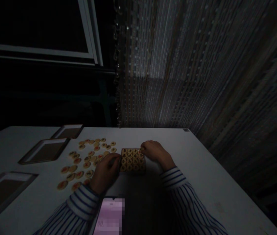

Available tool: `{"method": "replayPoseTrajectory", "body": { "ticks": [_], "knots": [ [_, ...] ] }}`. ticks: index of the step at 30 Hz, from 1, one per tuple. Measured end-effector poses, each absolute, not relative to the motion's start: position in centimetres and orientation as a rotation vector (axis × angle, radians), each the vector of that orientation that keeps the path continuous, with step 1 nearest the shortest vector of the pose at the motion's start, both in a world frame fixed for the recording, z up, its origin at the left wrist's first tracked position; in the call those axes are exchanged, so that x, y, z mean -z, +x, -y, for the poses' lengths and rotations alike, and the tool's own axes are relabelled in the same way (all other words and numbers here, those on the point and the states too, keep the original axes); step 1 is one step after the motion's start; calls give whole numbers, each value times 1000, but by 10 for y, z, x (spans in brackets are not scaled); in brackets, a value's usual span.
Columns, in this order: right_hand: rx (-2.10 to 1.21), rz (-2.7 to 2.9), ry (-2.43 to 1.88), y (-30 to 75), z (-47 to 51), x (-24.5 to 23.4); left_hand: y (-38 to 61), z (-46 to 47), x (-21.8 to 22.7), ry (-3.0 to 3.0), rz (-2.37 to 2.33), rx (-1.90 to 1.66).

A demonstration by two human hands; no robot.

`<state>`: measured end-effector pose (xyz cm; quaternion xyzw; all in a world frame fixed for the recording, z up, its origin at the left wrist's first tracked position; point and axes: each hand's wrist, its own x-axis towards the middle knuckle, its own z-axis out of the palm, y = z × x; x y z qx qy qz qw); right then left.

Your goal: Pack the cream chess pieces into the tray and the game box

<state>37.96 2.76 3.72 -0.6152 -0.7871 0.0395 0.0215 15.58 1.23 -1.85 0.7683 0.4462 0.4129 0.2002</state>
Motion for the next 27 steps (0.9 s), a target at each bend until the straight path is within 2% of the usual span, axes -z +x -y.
{"method": "replayPoseTrajectory", "body": {
  "ticks": [27],
  "knots": [
    [-176,2435,-1906,381,-29,-37,155,-13,17,2151,-1209,-1180]
  ]
}}
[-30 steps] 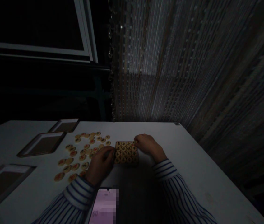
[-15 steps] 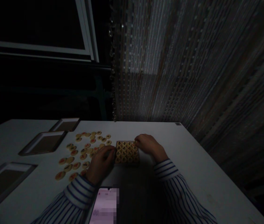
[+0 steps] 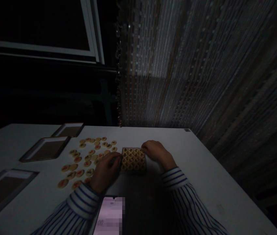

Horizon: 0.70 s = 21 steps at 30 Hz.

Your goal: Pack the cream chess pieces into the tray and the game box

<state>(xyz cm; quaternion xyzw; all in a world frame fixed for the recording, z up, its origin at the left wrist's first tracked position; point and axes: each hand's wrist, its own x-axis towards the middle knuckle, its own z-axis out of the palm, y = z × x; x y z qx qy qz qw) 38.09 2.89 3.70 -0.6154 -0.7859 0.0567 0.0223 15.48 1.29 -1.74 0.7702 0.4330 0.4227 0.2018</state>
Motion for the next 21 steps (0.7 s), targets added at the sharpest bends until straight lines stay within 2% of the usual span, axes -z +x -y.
{"method": "replayPoseTrajectory", "body": {
  "ticks": [21],
  "knots": [
    [-138,2458,-1844,382,-28,-36,155,-12,16,2192,-1229,-1154]
  ]
}}
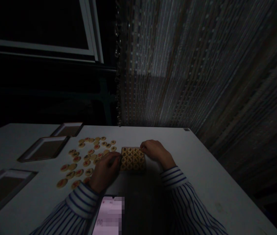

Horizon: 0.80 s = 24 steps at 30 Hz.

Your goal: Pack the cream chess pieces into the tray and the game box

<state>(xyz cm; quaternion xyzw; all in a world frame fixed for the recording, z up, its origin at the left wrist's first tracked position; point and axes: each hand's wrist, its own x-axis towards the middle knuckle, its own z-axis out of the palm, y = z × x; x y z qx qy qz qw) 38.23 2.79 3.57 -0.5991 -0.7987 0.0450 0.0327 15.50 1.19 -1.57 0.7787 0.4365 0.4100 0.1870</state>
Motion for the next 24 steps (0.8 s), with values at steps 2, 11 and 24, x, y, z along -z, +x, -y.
{"method": "replayPoseTrajectory", "body": {
  "ticks": [2,11,24],
  "knots": [
    [-150,2453,-1862,382,-28,-36,155,-12,16,2193,-1225,-1152],
    [-184,2456,-1852,382,-26,-44,155,-13,17,2184,-1247,-1136],
    [-413,2511,-1843,383,-23,-48,155,-14,19,2191,-1237,-1134]
  ]
}}
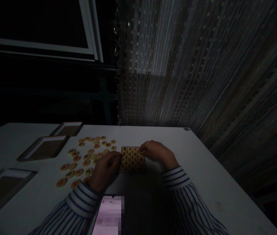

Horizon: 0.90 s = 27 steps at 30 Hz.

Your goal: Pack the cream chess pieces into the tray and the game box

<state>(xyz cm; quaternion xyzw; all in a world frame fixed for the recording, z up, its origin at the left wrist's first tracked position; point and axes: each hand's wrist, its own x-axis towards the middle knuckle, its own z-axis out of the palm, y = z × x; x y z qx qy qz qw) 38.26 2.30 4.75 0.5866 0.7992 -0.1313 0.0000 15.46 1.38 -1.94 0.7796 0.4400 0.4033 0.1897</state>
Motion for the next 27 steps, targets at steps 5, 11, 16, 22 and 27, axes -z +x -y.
{"method": "replayPoseTrajectory", "body": {
  "ticks": [5,11,16,22,27],
  "knots": [
    [425,-2528,1796,383,-24,-45,154,-13,19,2195,-1225,-1133],
    [405,-2548,1795,385,-26,-41,155,-14,20,2194,-1239,-1127],
    [389,-2550,1798,385,-25,-41,155,-14,19,2204,-1239,-1131],
    [379,-2518,1812,383,-24,-43,155,-13,19,2208,-1234,-1142],
    [364,-2538,1779,384,-25,-42,155,-12,18,2221,-1218,-1161]
  ]
}}
